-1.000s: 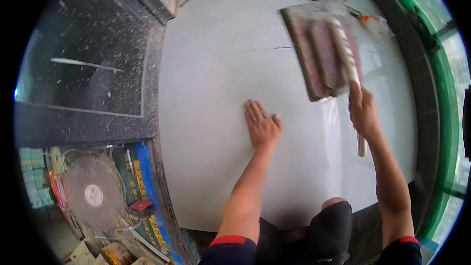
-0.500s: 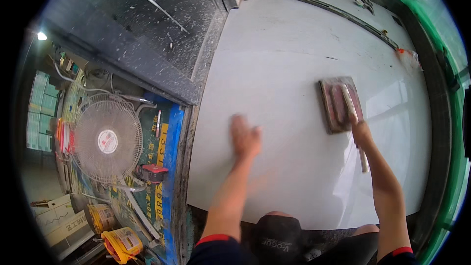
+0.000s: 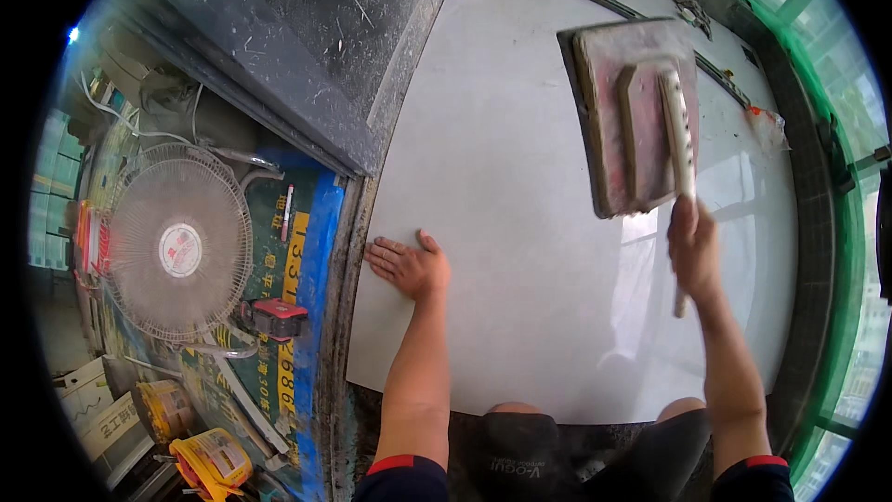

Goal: The person taps a floor tile with a float, checks the level with a tool, inserts plastic spacers into the joint by hand, and then uses a shovel to move dry mortar.

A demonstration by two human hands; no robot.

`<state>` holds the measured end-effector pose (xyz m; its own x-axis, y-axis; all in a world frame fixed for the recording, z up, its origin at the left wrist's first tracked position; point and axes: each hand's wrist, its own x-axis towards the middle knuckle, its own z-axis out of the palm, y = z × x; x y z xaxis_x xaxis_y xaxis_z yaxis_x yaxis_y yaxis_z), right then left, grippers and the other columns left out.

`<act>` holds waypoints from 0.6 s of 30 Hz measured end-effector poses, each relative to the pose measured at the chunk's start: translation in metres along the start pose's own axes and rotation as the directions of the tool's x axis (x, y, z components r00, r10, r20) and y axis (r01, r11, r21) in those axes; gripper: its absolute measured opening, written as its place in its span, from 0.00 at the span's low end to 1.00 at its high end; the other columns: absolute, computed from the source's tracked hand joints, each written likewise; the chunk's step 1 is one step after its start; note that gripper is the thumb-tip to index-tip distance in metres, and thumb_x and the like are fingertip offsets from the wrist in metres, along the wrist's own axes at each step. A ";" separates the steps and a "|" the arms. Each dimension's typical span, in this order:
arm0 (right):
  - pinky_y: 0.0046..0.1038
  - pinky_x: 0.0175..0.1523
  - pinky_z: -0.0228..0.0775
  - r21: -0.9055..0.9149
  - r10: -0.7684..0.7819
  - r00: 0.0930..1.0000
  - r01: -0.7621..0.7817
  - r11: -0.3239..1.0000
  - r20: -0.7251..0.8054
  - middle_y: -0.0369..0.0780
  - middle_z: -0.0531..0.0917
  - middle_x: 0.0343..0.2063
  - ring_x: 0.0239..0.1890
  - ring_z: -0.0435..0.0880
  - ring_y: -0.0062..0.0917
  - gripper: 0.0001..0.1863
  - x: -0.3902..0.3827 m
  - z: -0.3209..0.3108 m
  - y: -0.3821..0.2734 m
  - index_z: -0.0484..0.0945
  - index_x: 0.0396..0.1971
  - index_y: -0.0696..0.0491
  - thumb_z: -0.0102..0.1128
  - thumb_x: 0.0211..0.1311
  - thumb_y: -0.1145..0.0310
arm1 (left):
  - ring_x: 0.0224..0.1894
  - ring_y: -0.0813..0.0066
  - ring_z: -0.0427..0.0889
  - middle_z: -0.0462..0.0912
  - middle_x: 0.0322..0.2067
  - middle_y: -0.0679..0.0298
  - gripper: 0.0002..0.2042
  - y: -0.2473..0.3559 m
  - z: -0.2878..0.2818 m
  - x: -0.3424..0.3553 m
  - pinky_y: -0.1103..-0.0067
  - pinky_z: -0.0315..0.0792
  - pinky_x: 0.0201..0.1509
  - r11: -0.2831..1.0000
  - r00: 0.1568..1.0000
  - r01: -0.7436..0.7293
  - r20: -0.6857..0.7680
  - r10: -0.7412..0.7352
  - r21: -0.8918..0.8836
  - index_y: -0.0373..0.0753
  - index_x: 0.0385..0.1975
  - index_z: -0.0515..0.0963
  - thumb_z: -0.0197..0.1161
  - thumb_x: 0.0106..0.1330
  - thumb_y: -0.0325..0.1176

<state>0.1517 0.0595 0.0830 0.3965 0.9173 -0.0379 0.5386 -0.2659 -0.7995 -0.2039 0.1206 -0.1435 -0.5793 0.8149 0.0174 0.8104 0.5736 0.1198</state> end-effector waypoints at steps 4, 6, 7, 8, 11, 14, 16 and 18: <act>0.40 0.36 0.72 -0.370 0.119 0.983 -0.061 0.927 0.137 0.50 0.77 0.20 0.26 0.79 0.36 0.32 0.013 0.072 0.101 0.76 0.31 0.63 0.43 0.73 0.44 | 0.76 0.40 0.36 0.40 0.72 0.32 0.43 0.022 0.002 0.000 0.58 0.32 0.78 0.999 0.999 -0.049 -0.022 0.049 -0.023 0.19 0.70 0.44 0.42 0.71 0.56; 0.32 0.18 0.64 -0.261 0.453 0.814 -0.378 0.888 0.364 0.36 0.71 0.13 0.12 0.71 0.24 0.33 0.045 0.082 0.049 0.70 0.20 0.55 0.42 0.72 0.38 | 0.76 0.39 0.36 0.40 0.71 0.31 0.43 0.019 0.007 0.003 0.58 0.32 0.78 0.997 0.997 -0.058 -0.053 0.056 -0.044 0.19 0.69 0.44 0.42 0.70 0.56; 0.30 0.18 0.60 -0.128 0.471 0.782 -0.462 0.878 0.409 0.34 0.69 0.12 0.12 0.68 0.22 0.32 0.066 0.072 0.027 0.69 0.19 0.53 0.45 0.72 0.39 | 0.76 0.39 0.37 0.40 0.71 0.31 0.43 0.019 0.011 -0.007 0.58 0.32 0.78 0.997 0.997 -0.069 -0.033 0.068 -0.044 0.19 0.69 0.44 0.43 0.70 0.55; 0.28 0.17 0.58 -0.101 0.482 0.779 -0.485 0.868 0.401 0.32 0.66 0.12 0.12 0.65 0.20 0.30 0.066 0.075 -0.019 0.68 0.20 0.53 0.45 0.72 0.41 | 0.76 0.39 0.37 0.40 0.71 0.31 0.43 0.006 0.009 -0.001 0.58 0.32 0.78 0.998 0.997 -0.060 -0.044 0.059 -0.018 0.19 0.69 0.45 0.43 0.70 0.55; 0.28 0.19 0.59 -0.065 0.158 0.946 -0.145 0.987 0.283 0.32 0.69 0.14 0.14 0.66 0.18 0.29 0.048 0.059 -0.066 0.69 0.24 0.54 0.42 0.74 0.43 | 0.76 0.39 0.36 0.40 0.72 0.32 0.42 -0.009 0.003 0.010 0.58 0.32 0.78 0.999 0.998 -0.045 -0.037 0.045 0.010 0.18 0.69 0.44 0.42 0.70 0.54; 0.34 0.26 0.67 -0.111 -0.120 0.989 0.129 0.986 0.083 0.39 0.75 0.16 0.19 0.75 0.29 0.28 0.014 0.078 -0.033 0.73 0.27 0.60 0.43 0.76 0.49 | 0.76 0.40 0.35 0.38 0.72 0.33 0.41 -0.006 0.000 0.009 0.58 0.30 0.78 0.999 0.999 -0.054 0.004 0.054 0.009 0.18 0.69 0.43 0.40 0.71 0.52; 0.44 0.37 0.75 -0.434 -0.096 0.986 0.146 0.889 0.134 0.58 0.81 0.29 0.30 0.83 0.48 0.31 0.020 0.119 0.053 0.77 0.39 0.66 0.42 0.75 0.48 | 0.76 0.40 0.34 0.38 0.72 0.33 0.41 0.018 -0.006 0.009 0.58 0.30 0.78 0.996 0.997 -0.074 0.026 0.075 -0.041 0.19 0.70 0.43 0.40 0.71 0.52; 0.39 0.27 0.70 -0.329 0.214 0.916 -0.098 0.939 0.338 0.49 0.76 0.22 0.21 0.77 0.38 0.31 0.050 0.145 0.052 0.75 0.32 0.61 0.43 0.73 0.44 | 0.76 0.40 0.34 0.38 0.72 0.34 0.41 0.027 -0.006 0.003 0.58 0.30 0.78 0.994 0.994 -0.089 0.063 0.093 -0.071 0.19 0.70 0.42 0.40 0.71 0.52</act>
<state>0.0913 0.1342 -0.0477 0.2273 0.8838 -0.4089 0.7116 -0.4374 -0.5498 -0.1840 0.1384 -0.1345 -0.4946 0.8684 -0.0340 0.8503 0.4916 0.1878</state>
